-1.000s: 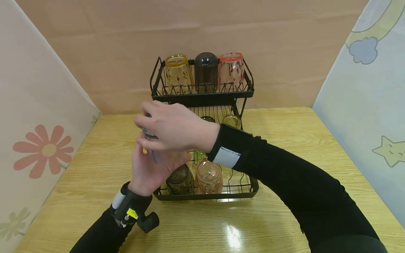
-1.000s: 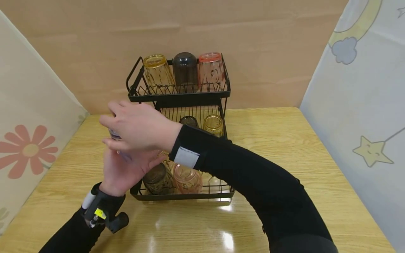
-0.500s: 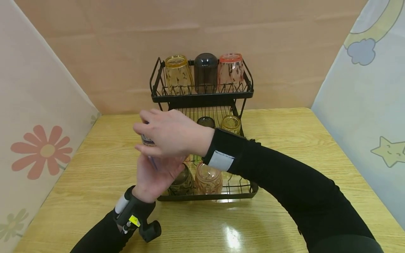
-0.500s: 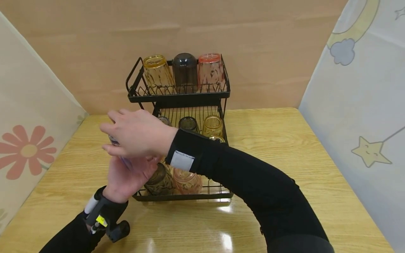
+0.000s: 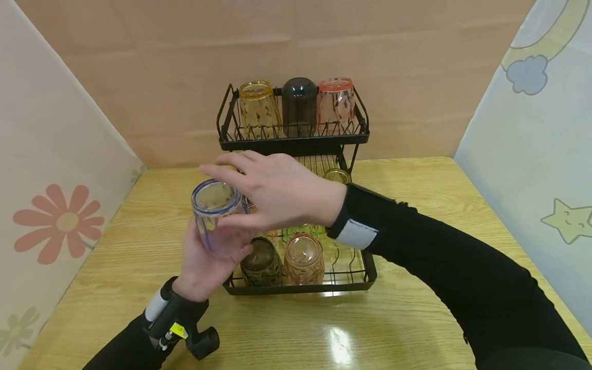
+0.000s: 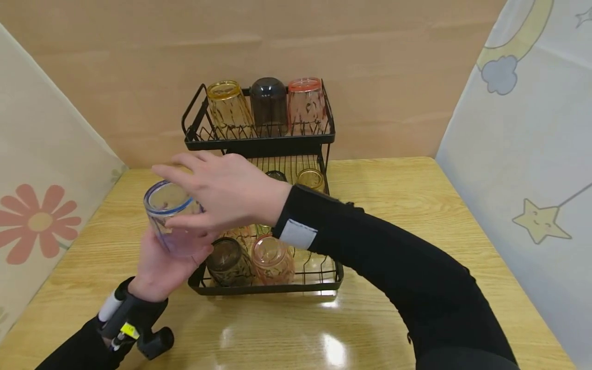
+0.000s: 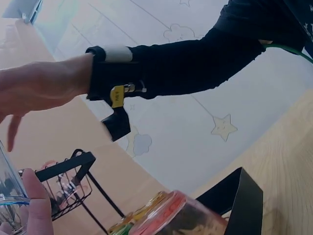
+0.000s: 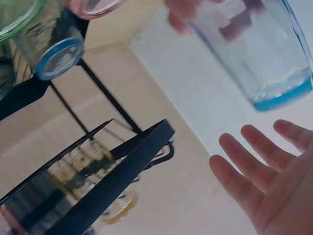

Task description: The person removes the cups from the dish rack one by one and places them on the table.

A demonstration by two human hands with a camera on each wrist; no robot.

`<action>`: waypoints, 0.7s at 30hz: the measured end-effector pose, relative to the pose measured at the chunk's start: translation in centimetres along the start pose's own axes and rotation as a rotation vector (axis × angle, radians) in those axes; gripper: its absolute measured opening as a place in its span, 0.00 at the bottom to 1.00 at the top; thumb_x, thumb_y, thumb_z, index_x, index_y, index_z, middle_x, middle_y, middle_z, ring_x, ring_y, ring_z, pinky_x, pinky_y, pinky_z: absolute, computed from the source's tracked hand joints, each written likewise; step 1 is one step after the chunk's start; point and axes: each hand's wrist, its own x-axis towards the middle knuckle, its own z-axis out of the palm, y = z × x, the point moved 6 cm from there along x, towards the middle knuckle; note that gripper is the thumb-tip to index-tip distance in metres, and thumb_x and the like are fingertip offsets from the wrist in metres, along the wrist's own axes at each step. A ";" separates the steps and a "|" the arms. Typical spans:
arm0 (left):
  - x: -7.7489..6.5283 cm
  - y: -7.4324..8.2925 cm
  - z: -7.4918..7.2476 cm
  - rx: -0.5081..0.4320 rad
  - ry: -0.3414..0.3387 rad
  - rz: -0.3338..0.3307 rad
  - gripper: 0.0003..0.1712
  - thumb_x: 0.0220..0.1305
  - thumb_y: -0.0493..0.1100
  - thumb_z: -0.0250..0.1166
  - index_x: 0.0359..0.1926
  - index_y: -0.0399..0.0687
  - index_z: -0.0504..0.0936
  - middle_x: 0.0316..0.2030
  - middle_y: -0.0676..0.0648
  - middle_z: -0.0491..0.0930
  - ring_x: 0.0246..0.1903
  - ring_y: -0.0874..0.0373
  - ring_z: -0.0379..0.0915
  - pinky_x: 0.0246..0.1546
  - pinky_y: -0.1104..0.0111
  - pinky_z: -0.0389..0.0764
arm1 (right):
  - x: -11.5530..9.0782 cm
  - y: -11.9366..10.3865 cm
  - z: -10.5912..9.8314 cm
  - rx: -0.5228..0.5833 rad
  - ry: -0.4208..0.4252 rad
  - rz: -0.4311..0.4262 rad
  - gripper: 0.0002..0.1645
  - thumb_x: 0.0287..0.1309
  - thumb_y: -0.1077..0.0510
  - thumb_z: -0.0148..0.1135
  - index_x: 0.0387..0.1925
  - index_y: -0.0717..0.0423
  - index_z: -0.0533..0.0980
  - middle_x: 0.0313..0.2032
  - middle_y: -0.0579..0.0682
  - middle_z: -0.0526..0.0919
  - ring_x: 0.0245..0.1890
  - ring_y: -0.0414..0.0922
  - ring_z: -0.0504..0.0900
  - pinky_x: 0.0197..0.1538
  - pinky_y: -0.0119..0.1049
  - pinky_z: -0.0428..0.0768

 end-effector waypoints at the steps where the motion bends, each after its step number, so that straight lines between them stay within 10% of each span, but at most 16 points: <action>1: -0.2 0.2 0.0 0.005 -0.003 -0.004 0.34 0.75 0.64 0.34 0.49 0.44 0.77 0.44 0.44 0.79 0.43 0.50 0.75 0.43 0.60 0.78 | -0.3 0.3 0.0 -0.001 0.001 0.006 0.50 0.59 0.25 0.51 0.73 0.47 0.58 0.67 0.51 0.66 0.65 0.47 0.66 0.41 0.37 0.79; 21: -2.5 5.8 -2.9 0.382 0.142 0.069 0.29 0.77 0.61 0.34 0.64 0.54 0.70 0.53 0.43 0.76 0.51 0.50 0.75 0.42 0.62 0.78 | -6.1 1.5 1.6 -0.025 -0.004 -0.030 0.52 0.58 0.26 0.53 0.73 0.54 0.58 0.68 0.58 0.64 0.64 0.53 0.67 0.57 0.48 0.74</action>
